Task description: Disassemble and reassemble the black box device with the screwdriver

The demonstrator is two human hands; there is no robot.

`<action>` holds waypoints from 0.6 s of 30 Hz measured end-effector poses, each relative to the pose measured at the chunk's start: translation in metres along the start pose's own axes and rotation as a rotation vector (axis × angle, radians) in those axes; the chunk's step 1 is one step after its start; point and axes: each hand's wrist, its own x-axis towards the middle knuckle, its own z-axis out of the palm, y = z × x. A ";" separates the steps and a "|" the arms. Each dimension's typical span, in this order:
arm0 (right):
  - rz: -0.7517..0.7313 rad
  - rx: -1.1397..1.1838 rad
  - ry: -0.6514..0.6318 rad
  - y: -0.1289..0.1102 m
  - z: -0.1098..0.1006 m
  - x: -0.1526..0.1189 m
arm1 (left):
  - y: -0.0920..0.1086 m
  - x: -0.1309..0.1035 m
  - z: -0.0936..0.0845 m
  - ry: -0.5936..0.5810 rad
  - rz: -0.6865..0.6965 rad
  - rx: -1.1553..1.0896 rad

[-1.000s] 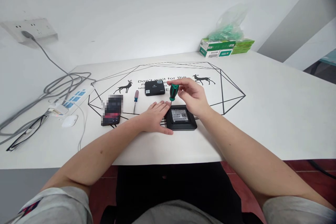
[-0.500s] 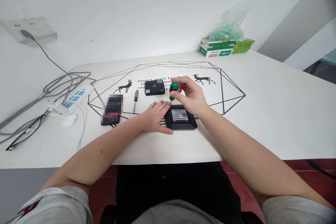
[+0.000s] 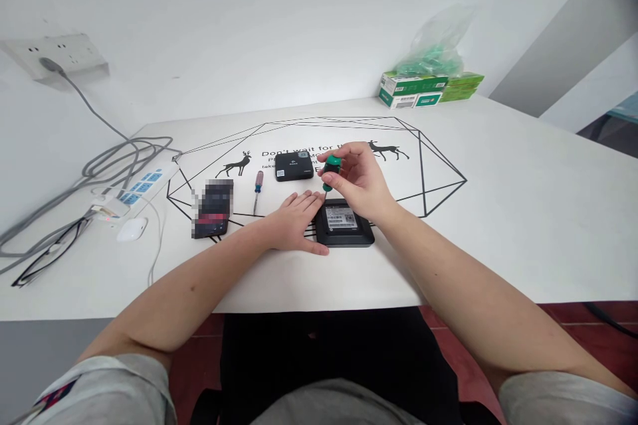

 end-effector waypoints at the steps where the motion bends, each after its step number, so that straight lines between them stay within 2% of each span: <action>1: -0.003 -0.007 0.011 0.000 0.001 0.000 | 0.001 0.000 0.000 -0.003 -0.003 -0.003; 4: -0.026 -0.010 0.066 0.001 -0.003 0.005 | 0.002 -0.001 -0.001 -0.015 -0.018 -0.006; 7: -0.048 -0.069 0.259 -0.002 -0.020 0.017 | 0.000 -0.002 -0.002 -0.023 -0.018 -0.021; 9: 0.066 -0.208 0.463 -0.006 -0.039 0.026 | -0.002 -0.003 -0.001 -0.014 -0.009 -0.044; 10: 0.195 -0.332 0.515 -0.007 -0.048 0.030 | -0.003 -0.003 -0.001 -0.002 0.004 -0.058; 11: 0.343 -0.475 0.496 -0.009 -0.057 0.033 | -0.003 -0.003 0.000 0.016 0.025 -0.073; 13: 0.506 -0.618 0.374 -0.009 -0.071 0.035 | -0.002 -0.001 0.002 0.062 0.077 -0.106; 15: 0.716 -0.957 0.127 -0.004 -0.078 0.034 | 0.004 0.004 0.005 0.112 0.113 -0.134; 18: 0.852 -1.284 -0.155 0.008 -0.078 0.030 | 0.013 0.012 0.011 0.178 0.113 -0.122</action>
